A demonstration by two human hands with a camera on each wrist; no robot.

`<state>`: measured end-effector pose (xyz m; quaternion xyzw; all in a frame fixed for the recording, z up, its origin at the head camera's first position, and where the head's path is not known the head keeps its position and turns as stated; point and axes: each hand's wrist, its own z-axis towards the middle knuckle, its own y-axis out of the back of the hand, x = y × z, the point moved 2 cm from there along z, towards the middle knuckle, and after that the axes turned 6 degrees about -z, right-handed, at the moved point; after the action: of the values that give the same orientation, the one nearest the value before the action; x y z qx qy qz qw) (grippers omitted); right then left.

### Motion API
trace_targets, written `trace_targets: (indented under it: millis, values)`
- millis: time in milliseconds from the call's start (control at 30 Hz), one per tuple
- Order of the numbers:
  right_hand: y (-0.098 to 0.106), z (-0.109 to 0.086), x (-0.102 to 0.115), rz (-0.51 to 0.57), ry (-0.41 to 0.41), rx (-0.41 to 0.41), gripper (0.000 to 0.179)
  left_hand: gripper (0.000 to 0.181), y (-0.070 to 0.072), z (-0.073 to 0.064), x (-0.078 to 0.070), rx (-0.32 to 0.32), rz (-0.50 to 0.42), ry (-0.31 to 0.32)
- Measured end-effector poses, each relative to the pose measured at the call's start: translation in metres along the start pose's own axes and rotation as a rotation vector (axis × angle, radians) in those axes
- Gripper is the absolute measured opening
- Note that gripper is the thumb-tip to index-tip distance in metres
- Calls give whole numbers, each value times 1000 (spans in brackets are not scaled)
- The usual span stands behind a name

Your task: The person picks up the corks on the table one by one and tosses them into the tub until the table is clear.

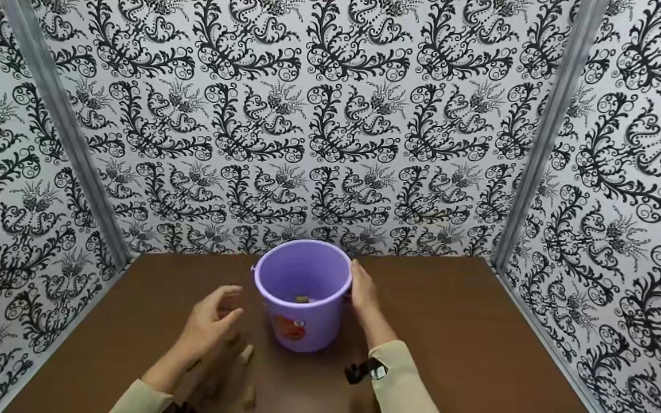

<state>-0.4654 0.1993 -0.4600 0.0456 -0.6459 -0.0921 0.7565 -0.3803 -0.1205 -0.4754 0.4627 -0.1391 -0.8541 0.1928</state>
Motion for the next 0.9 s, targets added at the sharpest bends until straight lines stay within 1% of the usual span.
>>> trace_targets:
  millis: [33,100,133,200,233,433,600,700,833,900]
  values:
    - [-1,0,0,5,3,4,60,34,0,-3,1,10,12,0]
    - [-3,7,-10,11,4,5,61,33,2,-8,3,31,43,-9]
    - [-4,7,-11,12,2,12,61,32,2,-11,4,43,54,-15]
    - [-6,15,-22,7,-1,4,63,32,3,-17,5,66,80,-27]
    - [-7,16,-24,3,3,1,64,32,4,-20,5,79,82,-29]
    - [-8,15,-24,-34,17,-20,65,30,6,-34,8,144,110,-30]
    - [-6,17,-26,-16,31,-8,65,26,4,-39,9,201,119,-37]
    - [-5,18,-29,36,30,20,66,23,1,-40,11,223,138,-41]
    - [-5,17,-28,79,13,19,64,18,-2,-42,13,230,154,-53]
    - [-5,16,-27,70,13,7,63,16,-3,-43,13,227,157,-59]
